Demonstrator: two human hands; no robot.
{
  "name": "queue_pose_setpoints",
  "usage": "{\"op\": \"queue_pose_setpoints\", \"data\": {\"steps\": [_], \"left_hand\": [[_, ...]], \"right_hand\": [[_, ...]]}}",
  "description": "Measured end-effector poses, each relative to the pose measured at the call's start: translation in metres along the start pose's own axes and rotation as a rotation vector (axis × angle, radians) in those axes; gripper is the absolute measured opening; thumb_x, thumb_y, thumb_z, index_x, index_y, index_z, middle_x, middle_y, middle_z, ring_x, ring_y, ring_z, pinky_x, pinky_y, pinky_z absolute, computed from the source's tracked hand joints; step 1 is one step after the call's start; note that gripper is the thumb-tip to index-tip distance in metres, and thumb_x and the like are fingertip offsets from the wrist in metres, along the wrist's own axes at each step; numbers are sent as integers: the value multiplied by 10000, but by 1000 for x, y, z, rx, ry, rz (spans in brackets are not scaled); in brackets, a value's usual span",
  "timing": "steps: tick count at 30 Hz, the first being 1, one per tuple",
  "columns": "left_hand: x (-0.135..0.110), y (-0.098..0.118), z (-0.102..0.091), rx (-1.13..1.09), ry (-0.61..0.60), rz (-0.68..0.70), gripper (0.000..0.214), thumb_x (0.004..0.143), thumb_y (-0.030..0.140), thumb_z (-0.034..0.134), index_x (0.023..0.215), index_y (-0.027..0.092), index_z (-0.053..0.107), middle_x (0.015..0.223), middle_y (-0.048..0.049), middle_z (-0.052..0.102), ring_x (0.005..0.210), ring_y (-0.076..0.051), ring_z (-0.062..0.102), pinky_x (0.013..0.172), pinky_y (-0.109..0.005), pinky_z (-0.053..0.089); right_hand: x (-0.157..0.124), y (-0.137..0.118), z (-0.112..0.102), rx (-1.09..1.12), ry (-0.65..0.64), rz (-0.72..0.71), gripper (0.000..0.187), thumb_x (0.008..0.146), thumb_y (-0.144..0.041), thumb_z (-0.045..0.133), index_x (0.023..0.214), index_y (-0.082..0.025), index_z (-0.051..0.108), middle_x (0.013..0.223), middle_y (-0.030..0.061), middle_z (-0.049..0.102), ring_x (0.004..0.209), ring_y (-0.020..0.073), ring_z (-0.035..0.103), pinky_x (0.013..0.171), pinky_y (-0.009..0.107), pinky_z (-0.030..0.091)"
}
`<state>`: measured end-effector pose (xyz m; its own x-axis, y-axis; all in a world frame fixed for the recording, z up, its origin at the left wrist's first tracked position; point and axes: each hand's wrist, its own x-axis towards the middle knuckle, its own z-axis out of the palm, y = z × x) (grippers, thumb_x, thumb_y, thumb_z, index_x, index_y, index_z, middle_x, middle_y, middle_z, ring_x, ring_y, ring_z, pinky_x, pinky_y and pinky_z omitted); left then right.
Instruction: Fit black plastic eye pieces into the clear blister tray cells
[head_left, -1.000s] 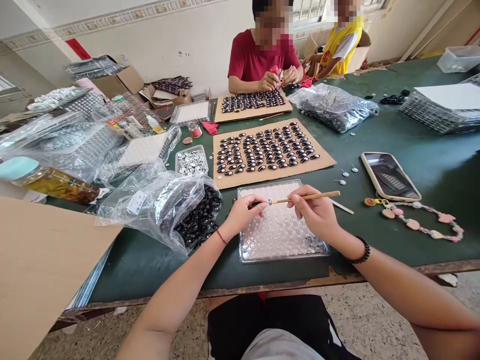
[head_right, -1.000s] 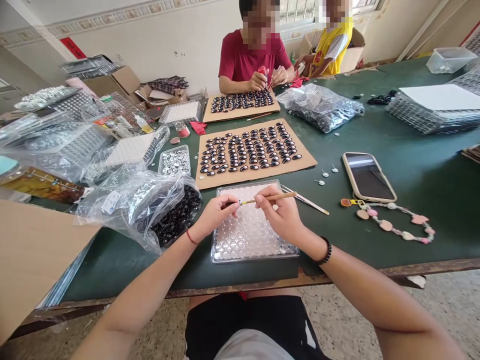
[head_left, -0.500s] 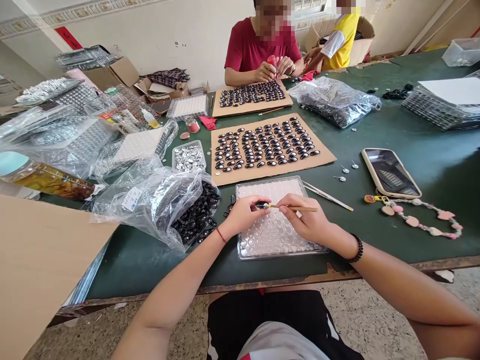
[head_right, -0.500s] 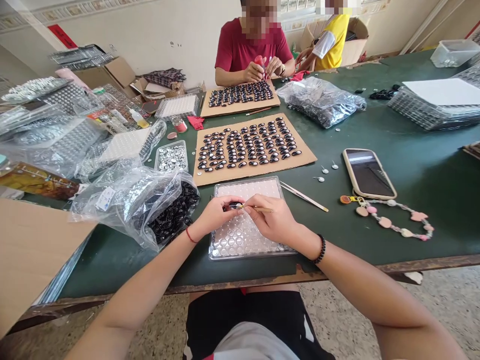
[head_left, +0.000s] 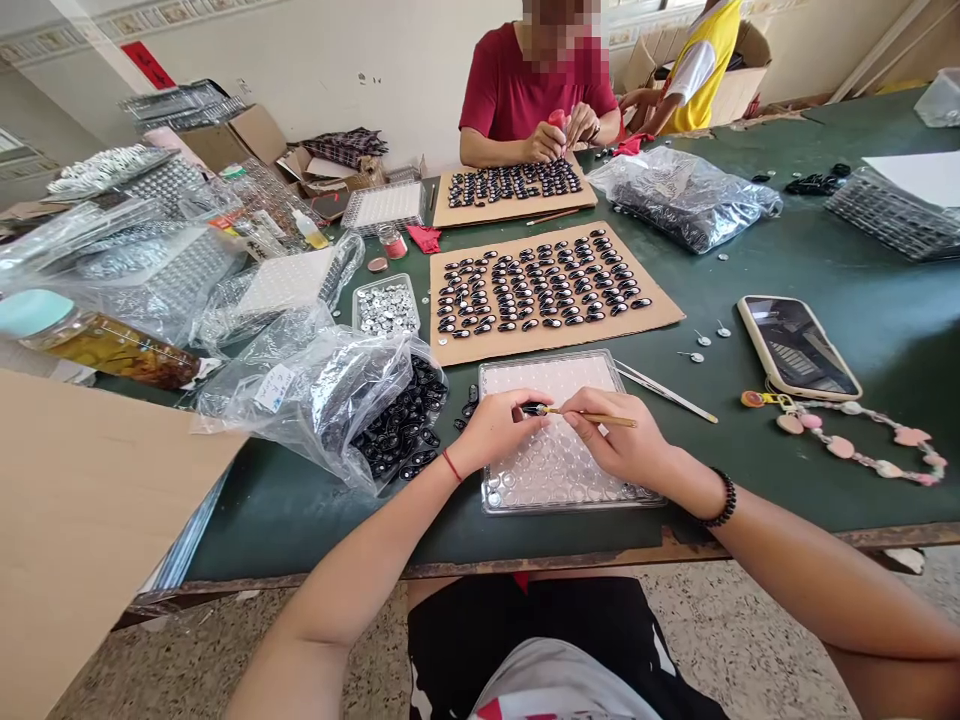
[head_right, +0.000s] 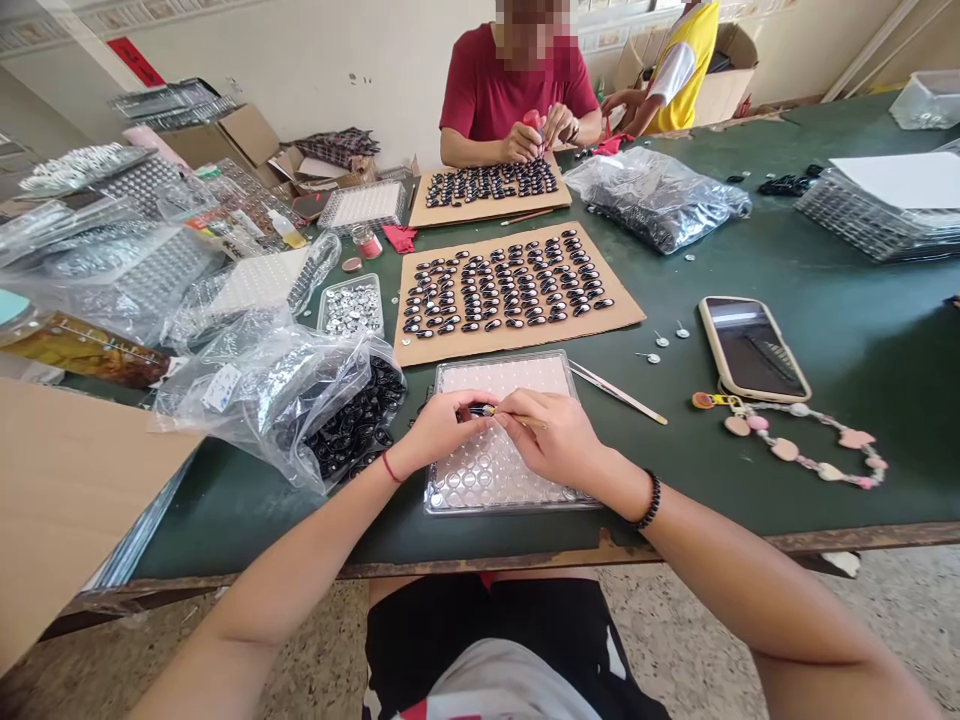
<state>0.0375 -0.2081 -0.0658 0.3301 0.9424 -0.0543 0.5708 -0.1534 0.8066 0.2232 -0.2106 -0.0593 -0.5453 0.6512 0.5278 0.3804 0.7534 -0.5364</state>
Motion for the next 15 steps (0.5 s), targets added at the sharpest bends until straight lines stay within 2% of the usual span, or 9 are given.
{"op": "queue_pose_setpoints", "data": {"steps": [5, 11, 15], "left_hand": [[-1, 0, 1, 27, -1, -20, 262, 720, 299, 569, 963, 233, 640, 583, 36, 560, 524, -94, 468, 534, -201, 344], [-2, 2, 0, -14, 3, -24, 258, 740, 282, 532, 960, 210, 645, 567, 26, 554, 499, -97, 452, 502, -206, 321], [-1, 3, -1, -8, -2, -17, 253, 752, 315, 528, 943, 207, 652, 642, 10, 590, 530, -101, 450, 513, -209, 319]], "right_hand": [[0, 0, 0, -24, -36, 43, 128, 880, -210, 396, 815, -172, 500, 714, 20, 563, 586, 109, 492, 539, 222, 325], [1, 2, 4, -23, -45, 89, 143, 884, -229, 395, 844, -172, 519, 738, 27, 571, 589, 109, 495, 523, 223, 336], [1, 2, 4, 5, -45, 92, 135, 884, -227, 408, 842, -173, 525, 756, 21, 572, 605, 104, 497, 534, 217, 343]]}}
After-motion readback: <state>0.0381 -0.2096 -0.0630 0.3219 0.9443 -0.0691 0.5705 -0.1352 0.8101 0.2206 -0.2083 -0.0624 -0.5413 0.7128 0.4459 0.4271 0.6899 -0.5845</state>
